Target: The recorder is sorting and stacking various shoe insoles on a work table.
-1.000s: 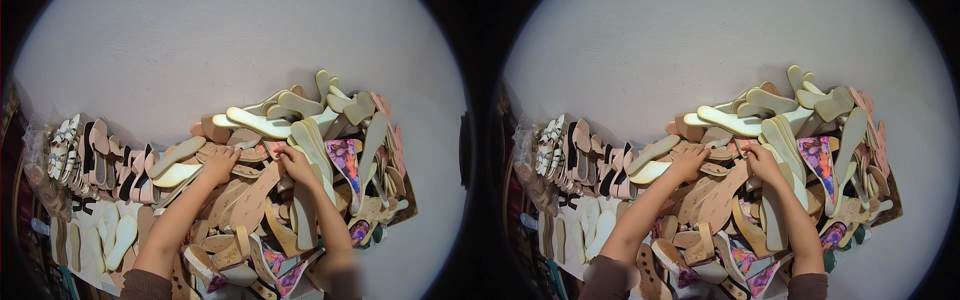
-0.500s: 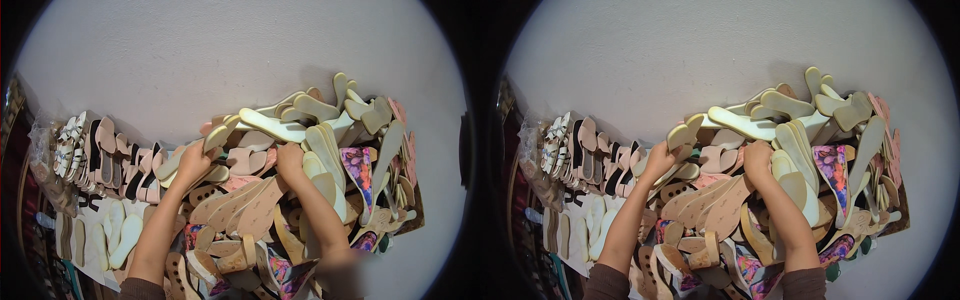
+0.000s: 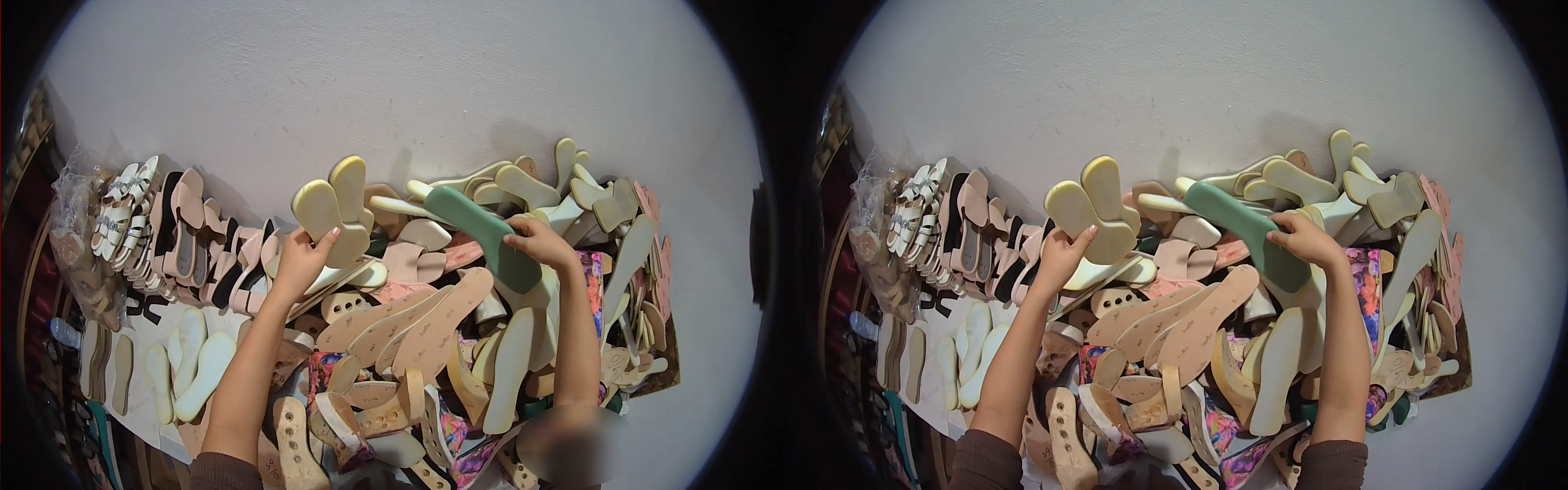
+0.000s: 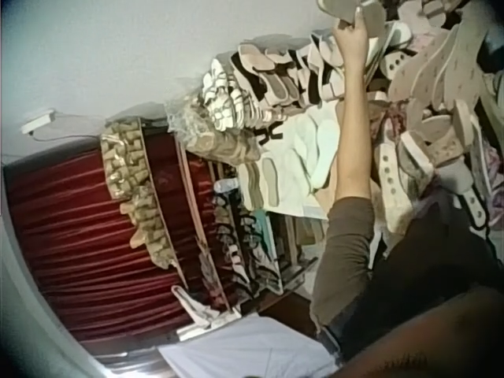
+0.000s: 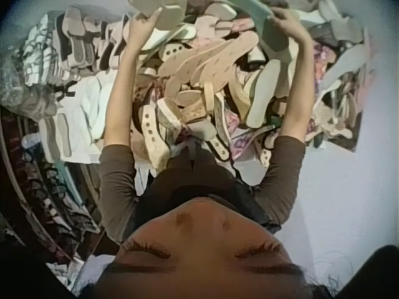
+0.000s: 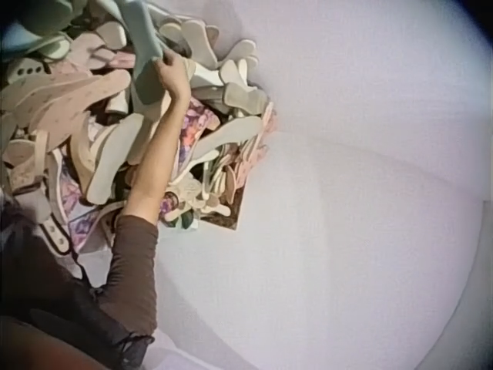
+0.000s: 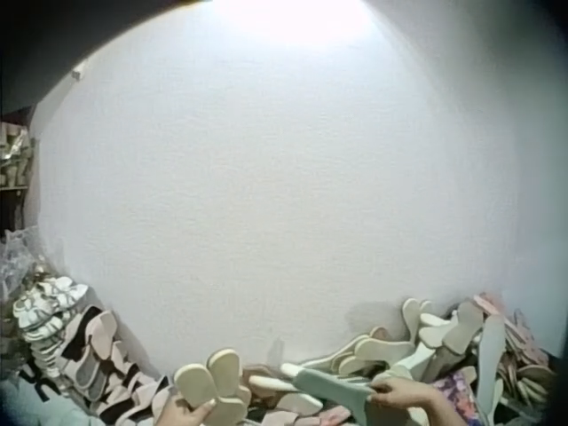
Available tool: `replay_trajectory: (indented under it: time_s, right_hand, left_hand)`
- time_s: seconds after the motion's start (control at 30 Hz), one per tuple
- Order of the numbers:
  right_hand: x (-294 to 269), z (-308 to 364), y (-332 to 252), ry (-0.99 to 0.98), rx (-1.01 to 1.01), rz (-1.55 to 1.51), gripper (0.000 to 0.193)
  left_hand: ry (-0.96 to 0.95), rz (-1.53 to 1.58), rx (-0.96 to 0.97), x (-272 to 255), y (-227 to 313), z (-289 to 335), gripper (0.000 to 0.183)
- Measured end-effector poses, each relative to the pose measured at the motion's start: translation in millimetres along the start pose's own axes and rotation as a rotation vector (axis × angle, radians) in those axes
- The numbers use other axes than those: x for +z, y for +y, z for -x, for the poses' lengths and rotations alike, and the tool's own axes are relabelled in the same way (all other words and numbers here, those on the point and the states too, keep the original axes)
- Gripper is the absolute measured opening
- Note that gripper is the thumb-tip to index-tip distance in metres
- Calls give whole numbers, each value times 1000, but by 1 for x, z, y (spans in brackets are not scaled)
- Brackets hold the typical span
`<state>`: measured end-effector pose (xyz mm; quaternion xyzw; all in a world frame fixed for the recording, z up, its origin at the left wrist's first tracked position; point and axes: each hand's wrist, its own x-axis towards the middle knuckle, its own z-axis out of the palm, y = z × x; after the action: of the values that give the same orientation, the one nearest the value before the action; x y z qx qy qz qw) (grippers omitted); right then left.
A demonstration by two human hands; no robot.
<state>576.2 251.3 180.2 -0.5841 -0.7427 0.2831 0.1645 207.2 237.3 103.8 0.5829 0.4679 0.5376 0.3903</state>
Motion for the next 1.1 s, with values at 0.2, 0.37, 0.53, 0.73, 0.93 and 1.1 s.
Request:
replay_trajectory:
  time_s: [0.2,0.37,0.53,0.73,0.93,1.1]
  right_hand:
    - [3,11,-17,401,98,637,31]
    - [32,1,-23,651,-236,857,35]
    - [73,-14,-67,125,-285,-113,48]
    - [124,-29,-111,-126,-484,-417,66]
    - [171,-25,-144,-155,-455,-610,59]
    - [160,-55,-89,49,-423,151,32]
  left_hand:
    - [4,-5,43,-6,1,11,22]
    - [17,-27,56,-9,5,17,25]
    - [-41,2,54,-29,10,19,27]
    - [-112,314,19,-19,23,16,44]
    - [-96,548,-106,-2,16,25,61]
    - [-14,490,-307,-16,-17,34,52]
